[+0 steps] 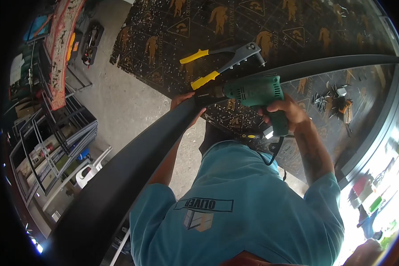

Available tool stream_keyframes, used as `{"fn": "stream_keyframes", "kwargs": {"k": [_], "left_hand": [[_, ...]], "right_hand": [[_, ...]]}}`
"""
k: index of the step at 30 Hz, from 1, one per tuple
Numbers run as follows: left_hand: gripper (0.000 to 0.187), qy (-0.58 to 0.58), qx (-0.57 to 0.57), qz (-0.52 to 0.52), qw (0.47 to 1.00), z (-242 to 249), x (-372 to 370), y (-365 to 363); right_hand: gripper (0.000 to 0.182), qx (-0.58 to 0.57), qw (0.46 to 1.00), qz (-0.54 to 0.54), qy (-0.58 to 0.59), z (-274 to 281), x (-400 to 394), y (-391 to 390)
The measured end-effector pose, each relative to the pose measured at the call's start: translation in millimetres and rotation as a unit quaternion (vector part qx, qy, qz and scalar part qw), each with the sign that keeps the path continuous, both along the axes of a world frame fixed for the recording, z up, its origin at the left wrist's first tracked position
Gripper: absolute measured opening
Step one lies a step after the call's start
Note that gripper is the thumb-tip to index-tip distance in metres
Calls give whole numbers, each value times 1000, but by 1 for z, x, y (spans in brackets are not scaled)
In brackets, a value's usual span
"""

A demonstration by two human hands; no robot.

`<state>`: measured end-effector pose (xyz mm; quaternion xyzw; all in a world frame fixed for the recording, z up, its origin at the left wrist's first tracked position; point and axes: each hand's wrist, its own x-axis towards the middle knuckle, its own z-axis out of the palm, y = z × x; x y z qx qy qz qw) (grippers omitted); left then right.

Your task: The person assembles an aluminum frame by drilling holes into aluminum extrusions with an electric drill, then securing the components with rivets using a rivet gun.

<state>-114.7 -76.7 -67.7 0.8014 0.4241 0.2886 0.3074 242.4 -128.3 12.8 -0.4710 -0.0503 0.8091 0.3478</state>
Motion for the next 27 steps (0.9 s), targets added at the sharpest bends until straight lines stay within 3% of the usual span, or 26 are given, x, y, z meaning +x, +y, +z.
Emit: {"fn": "stream_keyframes", "kwargs": {"k": [5,7,11,17,19,27], "left_hand": [[68,-33,0,37,999,-13,-4,-4],[72,-12,-94,29,995,-12,-8,-8],[75,-55,-120,50,990,-23,-10,-11],[76,-41,-79,24,996,-16,-12,-3],[77,52,-33,12,998,-6,-8,2],[78,90,-16,34,995,-1,-1,-1]], "right_hand": [[45,-8,998,57,-14,-12,-8,22],[45,-15,998,63,-12,-13,-11,29],[46,-11,997,74,-5,-17,-12,35],[47,-33,996,86,-6,-11,-15,45],[47,-36,996,83,-7,-13,-15,47],[48,-37,992,118,-9,-16,-14,63]]}}
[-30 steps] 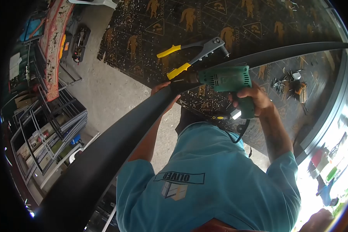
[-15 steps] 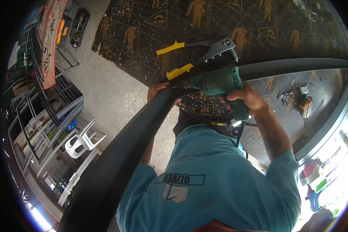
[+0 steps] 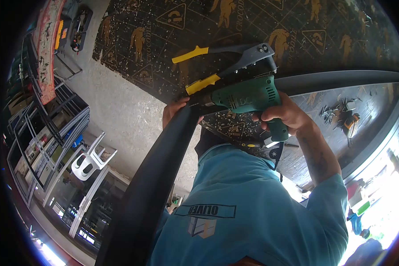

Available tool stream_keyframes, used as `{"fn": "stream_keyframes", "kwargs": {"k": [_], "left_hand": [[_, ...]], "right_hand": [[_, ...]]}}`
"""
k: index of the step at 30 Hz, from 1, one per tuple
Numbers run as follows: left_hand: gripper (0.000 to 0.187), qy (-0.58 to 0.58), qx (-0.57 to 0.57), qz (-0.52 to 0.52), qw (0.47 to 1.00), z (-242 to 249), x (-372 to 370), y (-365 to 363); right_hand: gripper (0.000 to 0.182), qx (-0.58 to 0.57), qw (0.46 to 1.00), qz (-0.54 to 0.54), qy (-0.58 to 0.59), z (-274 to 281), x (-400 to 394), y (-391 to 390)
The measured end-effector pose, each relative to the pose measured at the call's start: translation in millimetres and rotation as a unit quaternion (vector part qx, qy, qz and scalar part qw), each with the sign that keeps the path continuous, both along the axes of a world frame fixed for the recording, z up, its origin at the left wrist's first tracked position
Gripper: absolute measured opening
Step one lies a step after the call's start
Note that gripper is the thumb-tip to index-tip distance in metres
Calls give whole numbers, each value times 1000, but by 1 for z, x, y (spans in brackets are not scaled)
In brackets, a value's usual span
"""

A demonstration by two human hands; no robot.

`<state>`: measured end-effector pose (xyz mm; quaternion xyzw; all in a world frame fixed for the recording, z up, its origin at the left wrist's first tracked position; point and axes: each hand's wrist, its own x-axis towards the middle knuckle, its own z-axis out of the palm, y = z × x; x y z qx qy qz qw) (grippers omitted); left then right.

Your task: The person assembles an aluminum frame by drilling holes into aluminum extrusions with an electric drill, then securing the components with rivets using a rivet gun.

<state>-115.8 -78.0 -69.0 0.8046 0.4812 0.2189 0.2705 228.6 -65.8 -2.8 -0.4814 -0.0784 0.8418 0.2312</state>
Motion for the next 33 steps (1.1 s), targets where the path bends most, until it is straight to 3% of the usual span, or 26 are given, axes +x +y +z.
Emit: {"fn": "stream_keyframes", "kwargs": {"k": [2,4,10,13,17,19,25,33], "left_hand": [[78,-12,-6,10,1000,-1,-1,0],[74,104,72,-39,991,16,8,8],[66,221,69,-60,971,26,11,9],[66,158,83,-40,983,17,5,10],[68,170,99,-57,979,13,3,9],[71,68,76,-24,994,4,3,10],[74,119,70,-45,989,7,0,11],[79,115,55,-52,990,7,-3,12]], "right_hand": [[48,-2,1000,11,-2,-2,0,5],[48,-7,1000,22,-3,-4,0,6],[48,-34,999,10,-13,-3,-6,6],[49,-19,1000,1,-17,1,-9,6],[50,26,999,8,-41,10,-13,8],[50,37,999,4,-39,9,-12,9],[50,61,997,22,-35,9,-13,5],[63,180,963,116,-162,45,-27,14]]}}
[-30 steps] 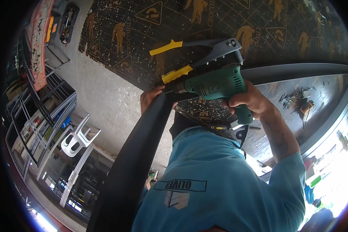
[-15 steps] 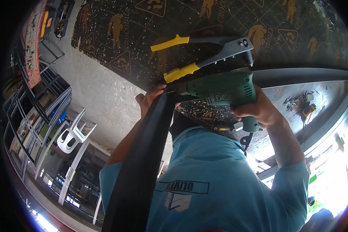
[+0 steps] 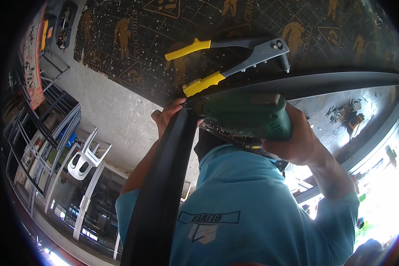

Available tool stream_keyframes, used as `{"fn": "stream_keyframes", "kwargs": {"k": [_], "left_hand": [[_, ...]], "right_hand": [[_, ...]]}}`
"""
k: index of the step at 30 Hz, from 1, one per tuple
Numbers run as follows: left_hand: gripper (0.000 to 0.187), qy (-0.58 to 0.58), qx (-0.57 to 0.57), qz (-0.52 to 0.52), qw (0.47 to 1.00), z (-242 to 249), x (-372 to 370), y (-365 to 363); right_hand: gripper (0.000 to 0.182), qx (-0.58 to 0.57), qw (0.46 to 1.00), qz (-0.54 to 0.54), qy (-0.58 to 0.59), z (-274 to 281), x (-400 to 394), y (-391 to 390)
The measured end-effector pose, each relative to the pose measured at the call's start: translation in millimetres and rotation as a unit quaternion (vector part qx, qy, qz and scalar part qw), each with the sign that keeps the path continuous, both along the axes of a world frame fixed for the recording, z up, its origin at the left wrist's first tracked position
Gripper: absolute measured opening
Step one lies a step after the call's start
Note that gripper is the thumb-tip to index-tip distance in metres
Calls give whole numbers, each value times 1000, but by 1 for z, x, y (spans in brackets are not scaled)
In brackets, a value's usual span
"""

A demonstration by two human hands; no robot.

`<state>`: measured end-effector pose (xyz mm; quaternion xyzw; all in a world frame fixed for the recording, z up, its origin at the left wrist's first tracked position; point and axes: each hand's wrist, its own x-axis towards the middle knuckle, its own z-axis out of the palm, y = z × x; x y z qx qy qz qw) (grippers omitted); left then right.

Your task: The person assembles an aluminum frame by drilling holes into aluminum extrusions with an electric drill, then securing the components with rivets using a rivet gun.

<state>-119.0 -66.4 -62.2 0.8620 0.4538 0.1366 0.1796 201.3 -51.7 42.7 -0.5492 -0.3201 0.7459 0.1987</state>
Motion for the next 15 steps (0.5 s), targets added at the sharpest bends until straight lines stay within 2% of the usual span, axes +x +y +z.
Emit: {"fn": "stream_keyframes", "kwargs": {"k": [4,8,10,11,12,13,15], "left_hand": [[78,-35,-26,26,999,-8,-3,-4],[76,-20,-19,19,999,1,0,-1],[55,15,11,11,1000,12,10,6],[55,14,11,9,1000,4,7,3],[53,-58,38,4,998,-13,1,-1],[52,-129,64,-3,990,-21,-3,-3],[50,-102,59,1,993,-23,-6,-5]], "right_hand": [[63,14,999,16,-26,-4,0,-5],[65,13,1000,-16,-11,-1,-4,-13],[67,26,999,-25,-11,0,-7,-14],[68,90,995,7,-38,1,-9,-14],[70,156,985,39,-66,2,-11,-13],[70,158,985,37,-65,6,-12,-9],[72,117,986,88,-77,19,-13,2]]}}
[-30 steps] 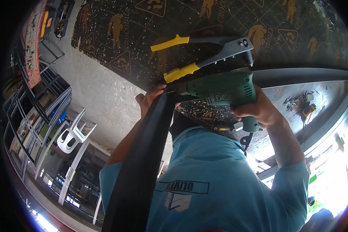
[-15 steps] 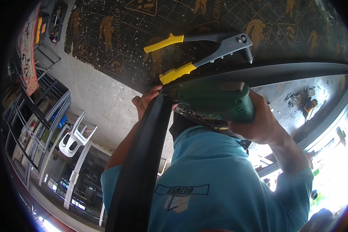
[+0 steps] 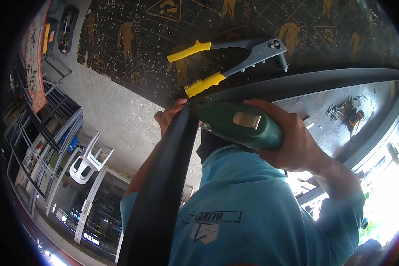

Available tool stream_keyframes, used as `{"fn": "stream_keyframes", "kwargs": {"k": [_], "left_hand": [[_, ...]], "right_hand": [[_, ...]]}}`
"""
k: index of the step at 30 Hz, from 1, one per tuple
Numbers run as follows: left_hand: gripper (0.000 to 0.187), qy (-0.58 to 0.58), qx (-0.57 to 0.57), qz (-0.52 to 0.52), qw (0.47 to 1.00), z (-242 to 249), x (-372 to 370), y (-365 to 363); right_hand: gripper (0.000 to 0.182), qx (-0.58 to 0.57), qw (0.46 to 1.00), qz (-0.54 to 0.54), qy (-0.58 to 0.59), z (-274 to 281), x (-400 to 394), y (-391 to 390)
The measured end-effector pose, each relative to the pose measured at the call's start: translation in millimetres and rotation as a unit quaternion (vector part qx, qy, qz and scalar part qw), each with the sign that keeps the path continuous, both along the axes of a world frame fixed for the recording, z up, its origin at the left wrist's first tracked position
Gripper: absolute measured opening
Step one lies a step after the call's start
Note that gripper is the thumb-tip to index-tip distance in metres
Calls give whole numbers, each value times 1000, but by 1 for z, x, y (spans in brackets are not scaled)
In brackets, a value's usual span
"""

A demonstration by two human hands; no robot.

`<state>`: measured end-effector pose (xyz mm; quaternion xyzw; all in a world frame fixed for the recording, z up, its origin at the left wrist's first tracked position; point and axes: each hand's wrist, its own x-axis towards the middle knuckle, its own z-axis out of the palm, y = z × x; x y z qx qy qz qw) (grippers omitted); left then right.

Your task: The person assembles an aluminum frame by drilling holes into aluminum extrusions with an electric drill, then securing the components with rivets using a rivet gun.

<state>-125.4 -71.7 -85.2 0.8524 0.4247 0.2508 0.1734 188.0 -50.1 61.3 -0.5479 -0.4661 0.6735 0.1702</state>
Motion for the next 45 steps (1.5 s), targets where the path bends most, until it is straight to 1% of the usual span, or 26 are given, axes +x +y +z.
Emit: {"fn": "stream_keyframes", "kwargs": {"k": [2,3,4,6,8,10,11,12,13,14,16,17,20,22,23,25,29,31,32,34,36,38,40,43,44,45], "left_hand": [[49,24,-10,8,1000,-1,9,2],[30,-5,81,68,994,1,26,11],[40,-31,169,129,977,4,39,17],[43,-46,184,143,971,8,48,24],[46,-60,197,155,966,5,56,27],[48,-158,232,222,934,-5,60,26],[48,-159,231,221,934,-7,45,18],[26,-124,104,128,978,-6,17,5],[45,-84,-25,32,996,-5,1,-3],[45,-84,-25,33,996,-6,0,-5],[43,-83,-98,61,990,-7,-2,-10],[43,-84,-98,62,990,-8,-4,-10],[40,-8,-79,35,996,-14,-9,-15],[32,-141,-185,121,965,-23,-10,-24],[32,-141,-185,121,965,-27,-14,-25],[29,40,-80,41,995,-27,-20,-19],[29,51,-48,51,996,6,-1,-2],[31,100,-14,-4,995,19,3,8],[31,100,-15,-2,995,14,2,5],[31,-24,-31,55,998,-5,-1,-3],[33,-44,-28,51,997,-17,-5,-6],[34,-64,-23,47,997,-18,-8,-7],[36,55,-42,39,997,-8,-11,-7],[41,26,-42,34,998,3,-1,1],[44,112,-12,63,992,16,10,2],[44,113,-11,58,992,17,11,2]], "right_hand": [[72,20,1000,-12,-7,-1,-2,-1],[71,40,999,-18,-15,-3,-2,-2],[71,39,999,-16,-15,-5,-3,-4],[72,76,997,-23,-22,-7,-3,-8],[72,61,998,-11,-33,0,-4,-7],[72,46,998,1,-42,4,-5,-6],[71,50,997,21,-48,5,-6,-5],[71,54,996,42,-55,6,-6,-5],[71,53,996,43,-56,7,-6,-4],[70,56,996,41,-54,7,-7,-4],[70,57,996,42,-51,6,-7,-3],[70,56,996,42,-49,6,-6,-2],[70,58,996,44,-47,6,-7,-3],[70,65,996,47,-48,6,-7,-3],[71,87,994,35,-51,5,-8,-3],[71,109,992,25,-55,4,-10,-4],[70,139,988,31,-62,5,-10,-3],[70,139,988,39,-62,6,-11,-2],[70,145,986,45,-66,6,-12,-2],[70,150,985,51,-70,6,-14,-2],[68,134,989,25,-63,5,-17,-3],[67,127,990,40,-56,6,-16,4],[66,119,990,53,-44,6,-16,12],[67,114,989,81,-45,2,-11,28],[67,-12,998,54,-35,2,-9,35],[68,-138,990,25,-23,1,-6,40]]}}
